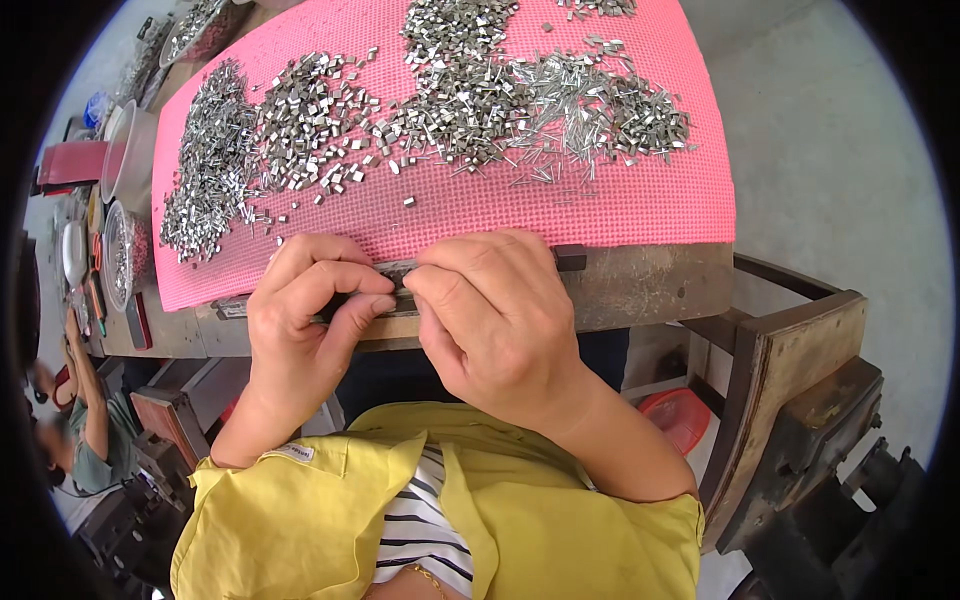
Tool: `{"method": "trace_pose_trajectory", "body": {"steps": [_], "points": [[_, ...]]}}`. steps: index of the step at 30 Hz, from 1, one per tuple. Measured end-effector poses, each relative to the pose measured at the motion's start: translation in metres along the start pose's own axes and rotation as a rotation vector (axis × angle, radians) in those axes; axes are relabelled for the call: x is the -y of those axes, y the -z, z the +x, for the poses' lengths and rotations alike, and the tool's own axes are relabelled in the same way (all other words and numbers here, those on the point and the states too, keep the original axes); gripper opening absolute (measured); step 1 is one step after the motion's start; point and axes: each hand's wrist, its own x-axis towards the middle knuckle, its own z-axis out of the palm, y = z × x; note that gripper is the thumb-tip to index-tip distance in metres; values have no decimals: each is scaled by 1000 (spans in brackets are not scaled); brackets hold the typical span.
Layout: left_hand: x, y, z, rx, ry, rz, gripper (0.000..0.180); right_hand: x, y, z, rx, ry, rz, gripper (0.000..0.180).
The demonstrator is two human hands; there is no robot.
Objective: Selecting small metal components and placing them into a strip before processing them with a manual press.
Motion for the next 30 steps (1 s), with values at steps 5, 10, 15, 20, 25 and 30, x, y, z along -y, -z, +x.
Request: {"method": "trace_pose_trajectory", "body": {"steps": [5, 10, 15, 20, 25, 30], "points": [[7, -4, -5, -60, -14, -41, 26, 1, 0, 1, 4, -11, -2, 27], [4, 1, -4, -74, 79, -141, 36, 2, 2, 3, 17, -24, 1, 27], [5, 5, -1, -32, 55, -170, 35, 3, 2, 3, 25, -37, -2, 26], [7, 0, -1, -84, -31, -107, 32, 6, 3, 5, 37, -51, -22, 26], [13, -5, -9, -140, -129, -9, 29, 4, 1, 5, 25, -44, -28, 25], [3, -5, -9, -181, -252, 253, 29, 5, 1, 6, 21, -65, -12, 24]]}}
